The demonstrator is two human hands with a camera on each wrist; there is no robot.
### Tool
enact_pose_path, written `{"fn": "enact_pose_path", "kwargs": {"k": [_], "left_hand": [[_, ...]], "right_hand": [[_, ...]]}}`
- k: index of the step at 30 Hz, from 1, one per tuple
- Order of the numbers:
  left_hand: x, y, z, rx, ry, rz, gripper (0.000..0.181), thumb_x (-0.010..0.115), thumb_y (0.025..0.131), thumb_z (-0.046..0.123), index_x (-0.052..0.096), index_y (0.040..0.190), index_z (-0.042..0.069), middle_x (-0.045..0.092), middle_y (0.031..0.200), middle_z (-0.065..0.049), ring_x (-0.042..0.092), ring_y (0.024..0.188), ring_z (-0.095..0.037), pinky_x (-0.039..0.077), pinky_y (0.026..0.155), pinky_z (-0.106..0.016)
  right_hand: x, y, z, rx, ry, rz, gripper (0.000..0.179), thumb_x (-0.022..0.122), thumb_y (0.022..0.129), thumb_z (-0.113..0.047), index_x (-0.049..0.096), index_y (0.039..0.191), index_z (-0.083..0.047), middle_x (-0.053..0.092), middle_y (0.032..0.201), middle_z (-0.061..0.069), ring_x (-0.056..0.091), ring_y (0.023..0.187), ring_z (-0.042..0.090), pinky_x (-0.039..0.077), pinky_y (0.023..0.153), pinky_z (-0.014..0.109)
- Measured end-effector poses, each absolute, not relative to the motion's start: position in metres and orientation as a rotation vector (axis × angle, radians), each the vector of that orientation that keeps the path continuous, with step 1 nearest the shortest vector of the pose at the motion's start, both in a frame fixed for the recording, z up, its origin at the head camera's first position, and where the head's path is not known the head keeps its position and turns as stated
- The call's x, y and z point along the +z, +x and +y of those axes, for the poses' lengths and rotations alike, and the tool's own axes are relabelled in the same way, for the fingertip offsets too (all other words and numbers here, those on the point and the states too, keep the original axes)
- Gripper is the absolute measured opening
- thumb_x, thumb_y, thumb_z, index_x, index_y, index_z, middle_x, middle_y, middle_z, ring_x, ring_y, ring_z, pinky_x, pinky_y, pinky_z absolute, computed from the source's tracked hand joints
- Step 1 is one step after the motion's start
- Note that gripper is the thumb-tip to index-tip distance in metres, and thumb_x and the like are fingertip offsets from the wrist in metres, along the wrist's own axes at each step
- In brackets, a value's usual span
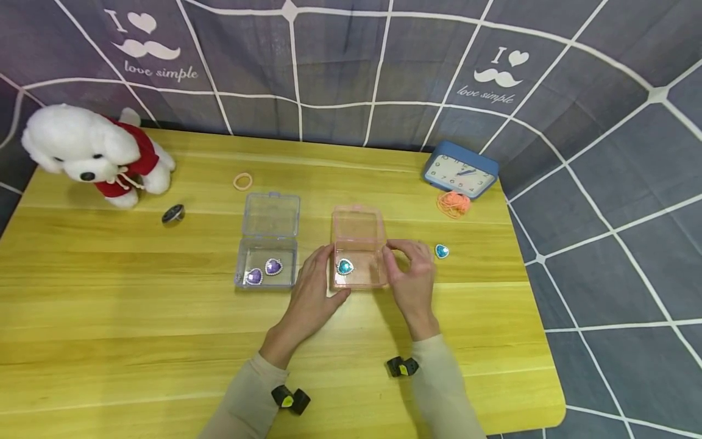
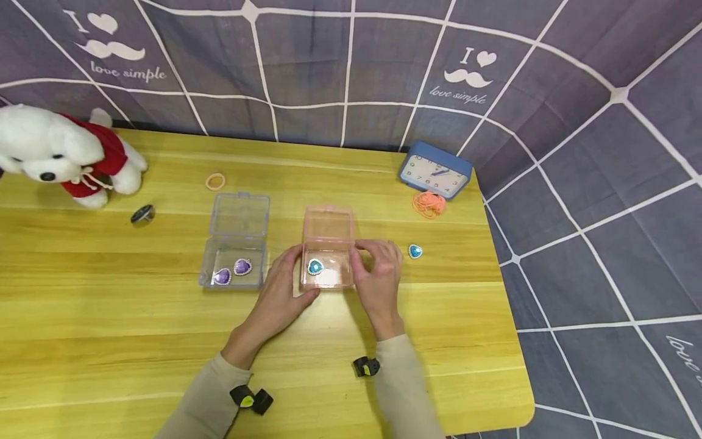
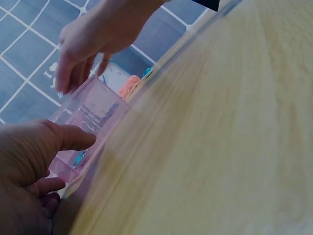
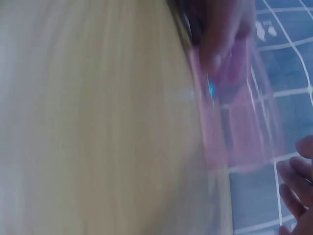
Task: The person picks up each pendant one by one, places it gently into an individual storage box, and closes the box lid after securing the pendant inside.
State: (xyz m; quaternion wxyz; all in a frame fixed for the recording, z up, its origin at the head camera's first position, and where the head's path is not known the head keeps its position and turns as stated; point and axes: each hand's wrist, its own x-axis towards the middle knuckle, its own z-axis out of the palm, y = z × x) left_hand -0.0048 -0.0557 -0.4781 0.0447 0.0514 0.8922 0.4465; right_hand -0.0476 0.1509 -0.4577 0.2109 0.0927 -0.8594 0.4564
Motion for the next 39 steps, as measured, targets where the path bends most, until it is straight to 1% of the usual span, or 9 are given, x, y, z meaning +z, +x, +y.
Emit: {"fn": "enact_pose_path", "kwargs": {"k": [2, 5, 9, 13, 17, 20, 23, 31, 39], "left_hand": [[-0.478, -0.005, -0.056, 1.367, 0.162, 2.727, 0.097, 0.089, 0.086, 0.019, 0.03, 0.163, 0.005, 0.039, 0.165, -0.019, 0.03, 0.156, -0.036, 0.031, 0.126, -0.056], [-0.478, -0.004, -0.055, 1.373, 0.175, 2.728, 0.098, 0.089, 0.086, 0.018, 0.029, 0.163, 0.004, 0.04, 0.164, -0.019, 0.03, 0.156, -0.037, 0.03, 0.126, -0.057], [-0.477, -0.003, -0.056, 1.376, 0.165, 2.727, 0.099, 0.09, 0.085, 0.018, 0.029, 0.163, 0.005, 0.041, 0.164, -0.018, 0.029, 0.156, -0.037, 0.03, 0.126, -0.057], [-0.478, -0.003, -0.056, 1.371, 0.142, 2.719, 0.101, 0.091, 0.084, 0.018, 0.029, 0.163, 0.006, 0.04, 0.165, -0.018, 0.029, 0.157, -0.036, 0.031, 0.125, -0.059], [-0.478, -0.002, -0.056, 1.371, 0.14, 2.719, 0.102, 0.091, 0.084, 0.018, 0.029, 0.163, 0.006, 0.039, 0.166, -0.017, 0.029, 0.157, -0.036, 0.031, 0.125, -0.059], [-0.479, -0.003, -0.055, 1.363, 0.145, 2.722, 0.102, 0.091, 0.084, 0.019, 0.028, 0.164, 0.007, 0.038, 0.166, -0.017, 0.029, 0.157, -0.036, 0.031, 0.125, -0.059], [-0.479, -0.003, -0.055, 1.359, 0.155, 2.729, 0.102, 0.091, 0.084, 0.019, 0.028, 0.164, 0.007, 0.038, 0.166, -0.017, 0.029, 0.156, -0.036, 0.032, 0.125, -0.059], [-0.477, -0.005, -0.055, 1.346, 0.146, 2.731, 0.101, 0.091, 0.084, 0.019, 0.029, 0.163, 0.006, 0.04, 0.165, -0.018, 0.029, 0.156, -0.036, 0.031, 0.125, -0.058], [-0.476, -0.005, -0.055, 1.348, 0.142, 2.719, 0.1, 0.091, 0.084, 0.019, 0.029, 0.163, 0.005, 0.04, 0.165, -0.018, 0.029, 0.156, -0.037, 0.029, 0.127, -0.057]], "right_hand": [[-0.46, -0.05, 0.163, 1.25, 0.239, -2.397, 0.013, 0.08, 0.092, -0.005, 0.078, 0.102, 0.003, 0.079, 0.102, 0.017, 0.067, 0.101, 0.038, 0.046, 0.104, 0.057], [-0.465, -0.053, 0.181, 1.219, 0.2, -2.401, 0.014, 0.079, 0.093, -0.005, 0.078, 0.103, 0.004, 0.078, 0.103, 0.018, 0.067, 0.103, 0.04, 0.045, 0.105, 0.062], [-0.47, -0.056, 0.201, 1.22, 0.102, -2.419, 0.024, 0.081, 0.093, -0.009, 0.076, 0.112, 0.005, 0.077, 0.109, 0.019, 0.066, 0.111, 0.042, 0.046, 0.103, 0.061], [-0.479, -0.058, 0.221, 1.263, -0.048, -2.466, 0.047, 0.085, 0.09, -0.014, 0.068, 0.129, 0.006, 0.072, 0.123, 0.02, 0.061, 0.124, 0.041, 0.045, 0.111, 0.059], [-0.488, -0.059, 0.238, 1.278, -0.188, -2.527, 0.072, 0.091, 0.085, -0.021, 0.056, 0.144, 0.002, 0.061, 0.14, 0.022, 0.053, 0.136, 0.04, 0.04, 0.118, 0.058], [-0.493, -0.06, 0.248, 1.276, -0.24, -2.574, 0.087, 0.092, 0.082, -0.025, 0.048, 0.152, 0.001, 0.053, 0.15, 0.023, 0.045, 0.143, 0.04, 0.036, 0.122, 0.059], [-0.496, -0.061, 0.254, 1.258, -0.248, -2.61, 0.095, 0.092, 0.081, -0.029, 0.041, 0.156, 0.001, 0.048, 0.155, 0.024, 0.04, 0.146, 0.041, 0.032, 0.124, 0.059], [-0.499, -0.062, 0.262, 1.159, -0.228, -2.71, 0.102, 0.092, 0.08, -0.032, 0.037, 0.158, 0.004, 0.045, 0.156, 0.026, 0.034, 0.148, 0.045, 0.022, 0.125, 0.059], [-0.504, -0.063, 0.263, 1.104, -0.202, -2.739, 0.094, 0.093, 0.08, -0.029, 0.043, 0.152, 0.004, 0.051, 0.149, 0.024, 0.038, 0.139, 0.044, 0.021, 0.122, 0.058]]}}
